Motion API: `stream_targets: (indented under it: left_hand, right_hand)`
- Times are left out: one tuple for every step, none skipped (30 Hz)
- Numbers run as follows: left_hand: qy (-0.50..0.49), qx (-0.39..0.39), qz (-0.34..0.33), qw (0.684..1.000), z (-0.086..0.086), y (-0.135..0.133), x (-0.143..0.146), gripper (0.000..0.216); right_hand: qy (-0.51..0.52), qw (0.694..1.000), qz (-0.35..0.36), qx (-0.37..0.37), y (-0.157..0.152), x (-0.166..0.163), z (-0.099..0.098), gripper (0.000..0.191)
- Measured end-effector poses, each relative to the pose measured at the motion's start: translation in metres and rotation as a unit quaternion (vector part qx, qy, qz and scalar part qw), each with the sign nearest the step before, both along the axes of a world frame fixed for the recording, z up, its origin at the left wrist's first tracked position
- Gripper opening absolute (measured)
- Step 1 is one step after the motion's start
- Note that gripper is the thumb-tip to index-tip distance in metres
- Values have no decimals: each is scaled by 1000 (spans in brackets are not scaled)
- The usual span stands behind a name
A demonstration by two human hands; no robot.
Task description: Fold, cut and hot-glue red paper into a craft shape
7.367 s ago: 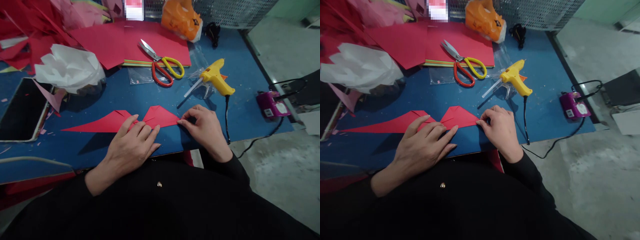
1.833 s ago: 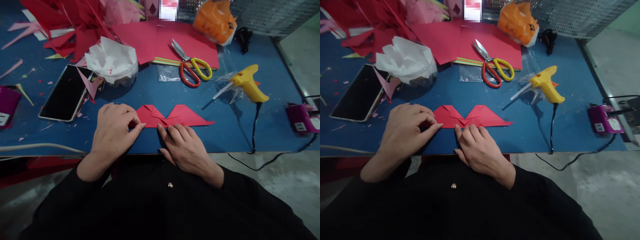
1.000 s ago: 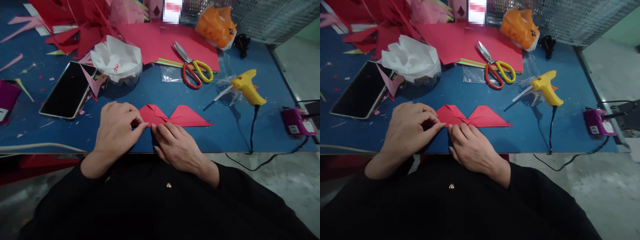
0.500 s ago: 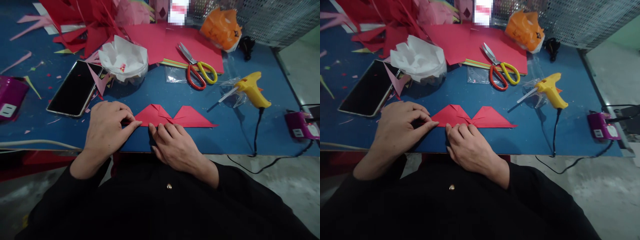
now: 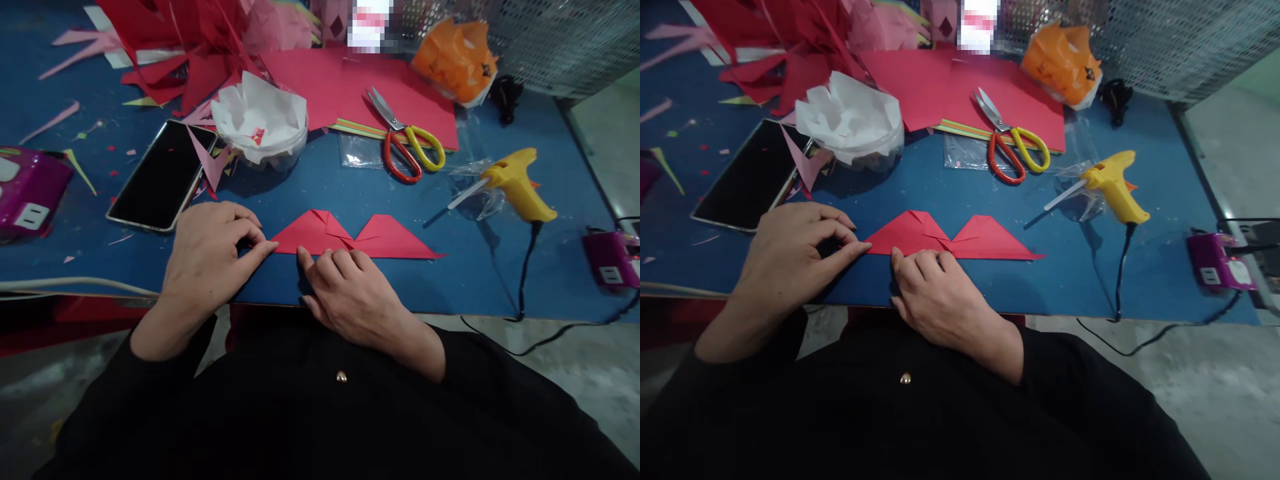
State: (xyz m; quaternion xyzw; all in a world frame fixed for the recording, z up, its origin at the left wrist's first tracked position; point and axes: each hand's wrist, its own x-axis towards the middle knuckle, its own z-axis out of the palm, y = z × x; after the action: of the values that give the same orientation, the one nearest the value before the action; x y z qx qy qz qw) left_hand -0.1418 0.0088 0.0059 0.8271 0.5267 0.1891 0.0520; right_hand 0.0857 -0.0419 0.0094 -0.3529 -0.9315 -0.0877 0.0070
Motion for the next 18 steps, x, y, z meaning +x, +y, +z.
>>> stream_targets:
  left_hand:
    - [4,2,3,1000,0,0,-2,29]
    - [6,5,5,1000,0,-1,-3,29]
    - [7,8,6,1000,0,-1,-4,30]
    - [7,13,8,1000,0,-2,-5,30]
    - [4,19,10,1000,-1,-2,-6,31]
    - [2,23,13,1000,-1,-2,-7,31]
    - [0,25,16,1000,-2,-2,-8,31]
    - [-1,25,19,999,-2,-2,-9,31]
    - [0,22,23,999,-2,-2,-11,31]
    - [4,18,29,999,-2,-3,-13,31]
    - [8,14,36,999,-2,-3,-15,32]
    - [14,12,44,999,-1,-5,-17,34]
    - [20,13,54,998,0,-7,-18,35]
    - [24,18,65,997,1,-10,-19,35]
    - [23,28,79,996,2,-14,-19,34]
    - [15,45,89,995,3,-18,-18,30]
    - [2,64,95,993,4,-24,-15,25]
    - [-17,87,100,991,4,-30,-12,19]
  right_hand:
    - [0,1000,0,-2,0,0,0,60]
    - [-1,1000,-1,-6,1,-1,0,61]
    - [-2,1000,-3,-11,1,-2,1,61]
    - [-2,1000,-4,-17,2,-3,2,62]
    - [-3,1000,-7,-23,2,-5,3,63]
    - [-3,1000,-10,-28,3,-7,4,63]
    - [-4,999,-13,-31,4,-9,6,63]
    - [-5,999,-15,-33,5,-11,7,63]
    - [-8,999,-17,-34,5,-14,9,63]
    - [-12,999,-18,-34,6,-16,10,62]
    - [-16,999,-18,-34,6,-18,12,61]
    - [-19,999,-18,-33,7,-19,12,61]
    - [-21,999,-18,-31,7,-21,13,60]
    - [-22,999,-18,-29,7,-22,13,60]
    - [-21,999,-18,-27,7,-22,13,60]
    - [-20,999,-17,-25,7,-23,13,59]
    - [-19,999,-17,-24,7,-23,13,59]
    - [-19,999,-16,-22,7,-23,12,59]
